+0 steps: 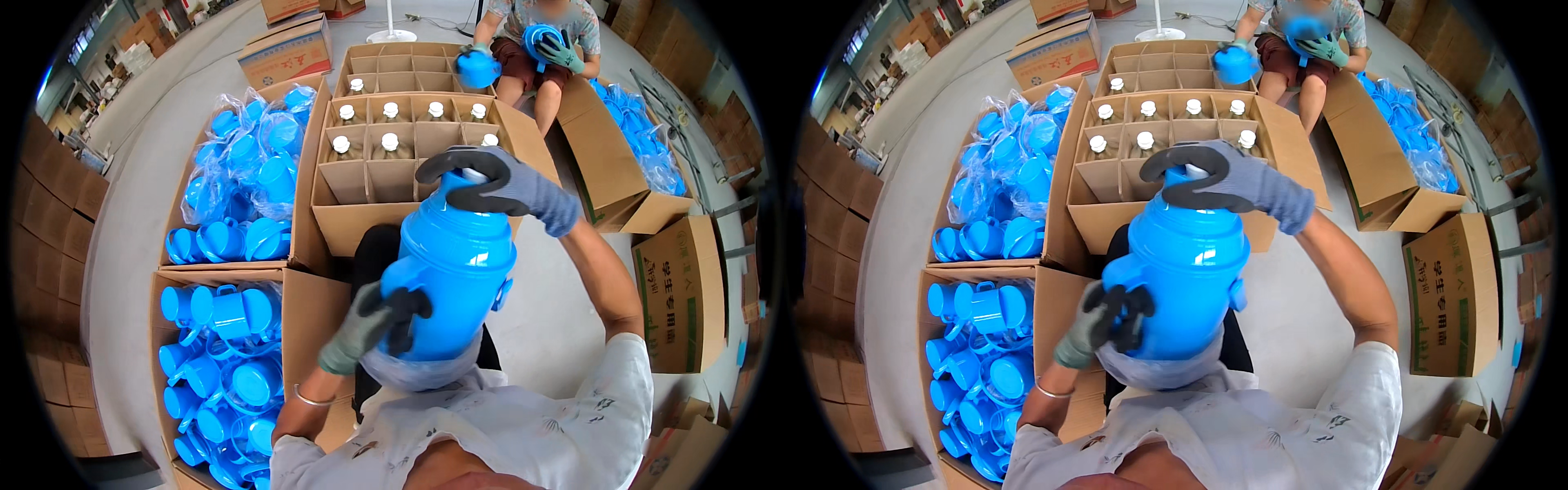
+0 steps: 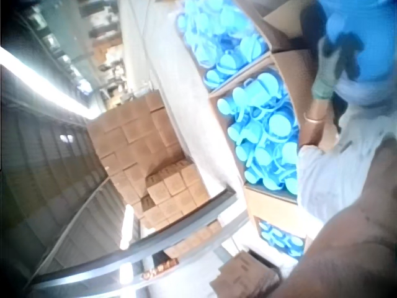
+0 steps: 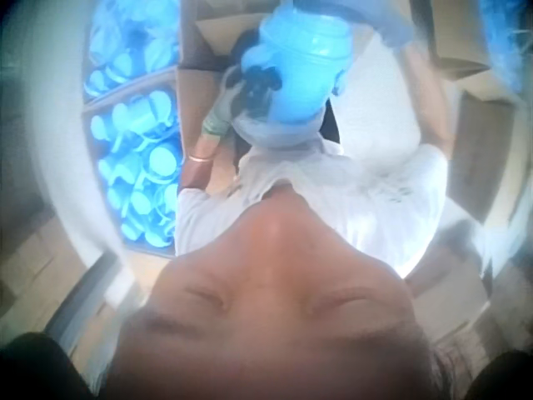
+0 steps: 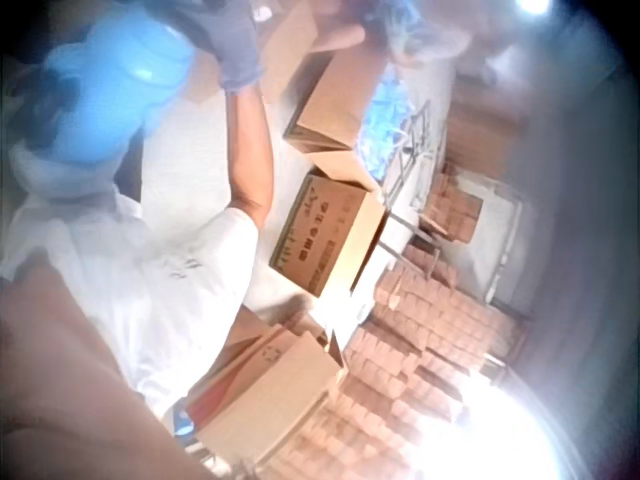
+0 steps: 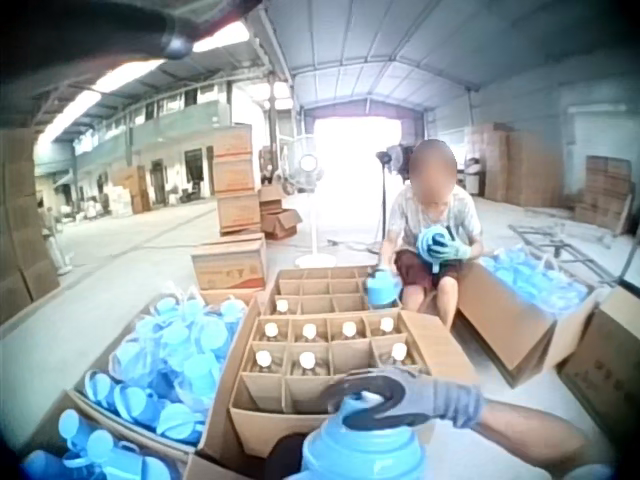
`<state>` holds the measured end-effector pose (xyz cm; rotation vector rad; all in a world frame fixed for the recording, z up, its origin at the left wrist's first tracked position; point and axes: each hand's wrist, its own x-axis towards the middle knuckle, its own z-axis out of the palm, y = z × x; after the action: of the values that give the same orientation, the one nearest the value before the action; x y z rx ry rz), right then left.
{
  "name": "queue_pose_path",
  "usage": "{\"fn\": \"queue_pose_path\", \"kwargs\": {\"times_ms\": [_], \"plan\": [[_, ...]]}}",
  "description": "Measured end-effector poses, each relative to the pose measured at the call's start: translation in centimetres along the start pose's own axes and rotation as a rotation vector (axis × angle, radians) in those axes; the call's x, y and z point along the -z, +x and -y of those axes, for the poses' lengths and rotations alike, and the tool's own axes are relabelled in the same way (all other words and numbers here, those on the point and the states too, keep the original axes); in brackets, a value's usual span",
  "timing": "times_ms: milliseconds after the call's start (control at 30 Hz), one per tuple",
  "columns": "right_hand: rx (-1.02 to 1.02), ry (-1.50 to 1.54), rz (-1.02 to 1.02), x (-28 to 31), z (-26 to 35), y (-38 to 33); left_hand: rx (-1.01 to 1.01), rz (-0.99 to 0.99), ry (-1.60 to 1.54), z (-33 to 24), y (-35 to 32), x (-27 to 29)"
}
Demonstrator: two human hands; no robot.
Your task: The person assembles blue water bottles by inserting stainless steel inner containers into blue plastic shells and screwing on the lids. They then wrap each assembled bottle in a clear plastic bag and place it into a cardboard box. The process is repeated continuously with materials organized in boxes around the workspace.
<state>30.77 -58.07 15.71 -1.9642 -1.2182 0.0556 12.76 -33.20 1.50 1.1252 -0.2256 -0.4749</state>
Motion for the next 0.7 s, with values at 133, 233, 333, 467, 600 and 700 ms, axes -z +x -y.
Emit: {"fn": "queue_pose_path", "kwargs": {"times_ms": [133, 233, 333, 467, 600, 700], "plan": [[0.019, -0.217, 0.114, -2.9, -6.7, 0.1, -0.326, -0.013, 0.982, 1.5, 2.0, -6.7], [-0.067, -0.073, 0.145, -2.7, -5.1, 1.6, -0.234, 0.091, 1.13, -2.2, 1.0, -5.6], [-0.15, 0.007, 0.125, -1.3, -0.5, 0.3, -0.166, 0.195, 1.21, -7.8, -0.3, -1.6], [-0.069, 0.212, 0.16, -0.7, 1.0, 0.5, -0.746, 0.254, 1.738, -13.4, 2.1, -3.6], [-0.068, 0.033, 0.073, -3.7, 2.1, 1.9, -1.033, 0.874, 1.971, -13.7, 6.5, -7.8], [-0.045, -0.158, 0.105, -5.6, 4.1, 3.1, -0.899, 0.965, 1.895, -11.1, 6.9, -6.8]]}}
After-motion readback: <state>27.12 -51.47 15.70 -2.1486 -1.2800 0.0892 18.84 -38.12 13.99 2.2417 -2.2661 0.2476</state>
